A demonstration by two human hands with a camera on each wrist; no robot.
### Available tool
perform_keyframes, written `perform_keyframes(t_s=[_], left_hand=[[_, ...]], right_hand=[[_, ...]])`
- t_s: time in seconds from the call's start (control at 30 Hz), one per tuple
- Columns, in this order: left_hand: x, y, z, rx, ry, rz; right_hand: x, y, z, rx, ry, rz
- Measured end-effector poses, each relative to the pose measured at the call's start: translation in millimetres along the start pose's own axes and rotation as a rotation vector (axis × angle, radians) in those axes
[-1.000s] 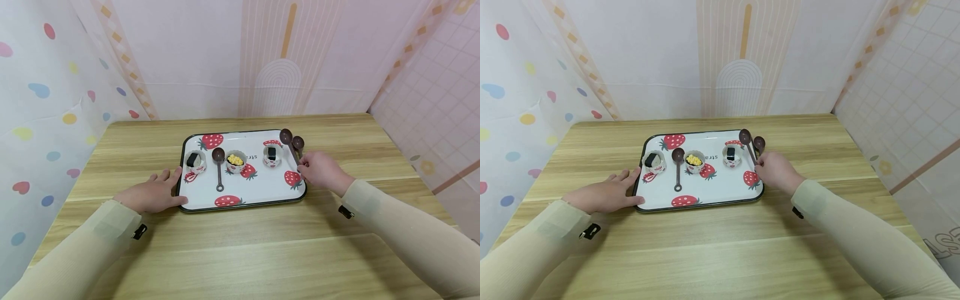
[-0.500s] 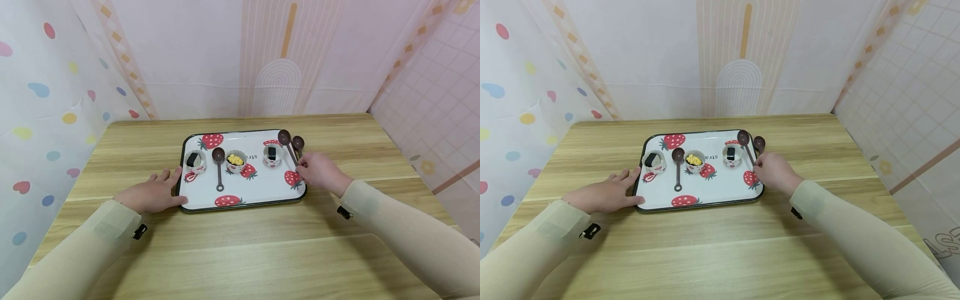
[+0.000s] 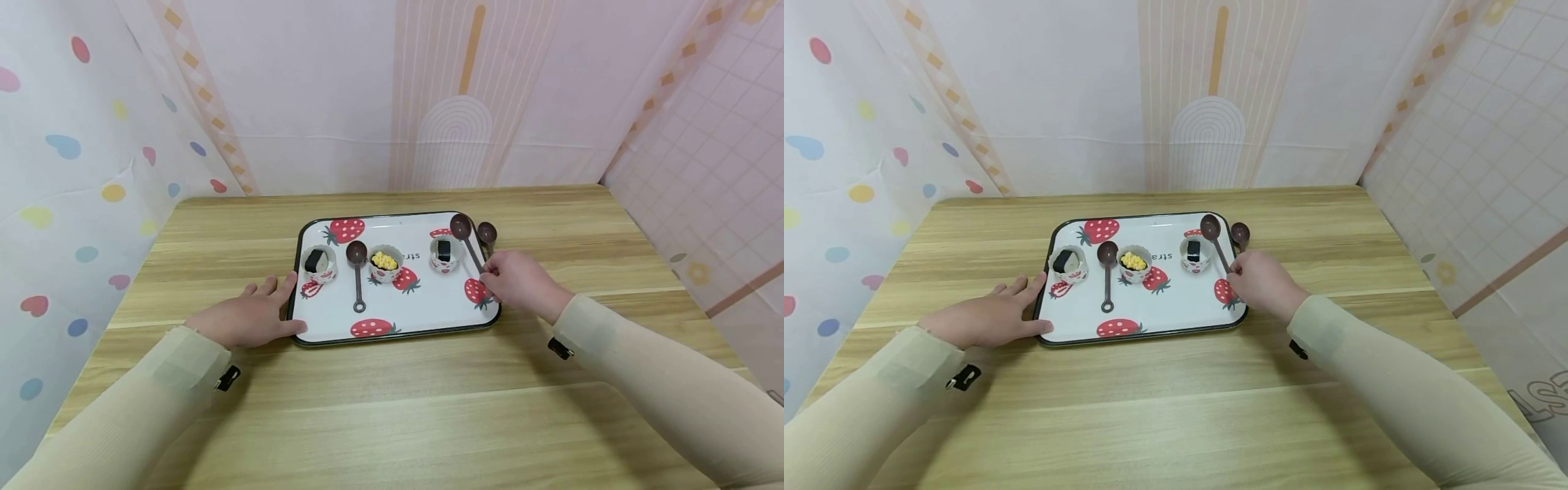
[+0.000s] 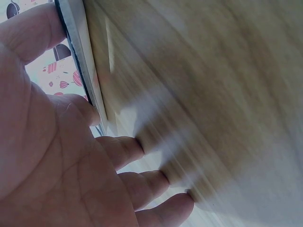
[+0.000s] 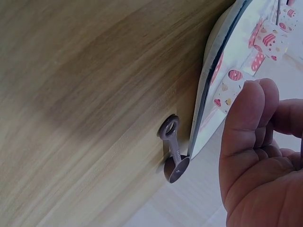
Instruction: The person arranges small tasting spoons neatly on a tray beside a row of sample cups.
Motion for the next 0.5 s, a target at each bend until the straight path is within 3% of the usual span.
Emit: perform_keyframes(t_s=[0.5], left_hand=[[-0.5, 0.9, 0.9, 0.003, 0.003, 0.001]], right_hand=[[1.3, -0.5, -5.4, 0.026, -0.024, -0.007]])
Point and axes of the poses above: each hand's wrist, its own y-axis away from the middle knuckle, its own z-axis out of the back of the hand, x = y × z, the point moved 3 cm from there along -y, towards the middle knuckle, and after that the axes turned 11 degrees about -y, right-handed, at the moved point
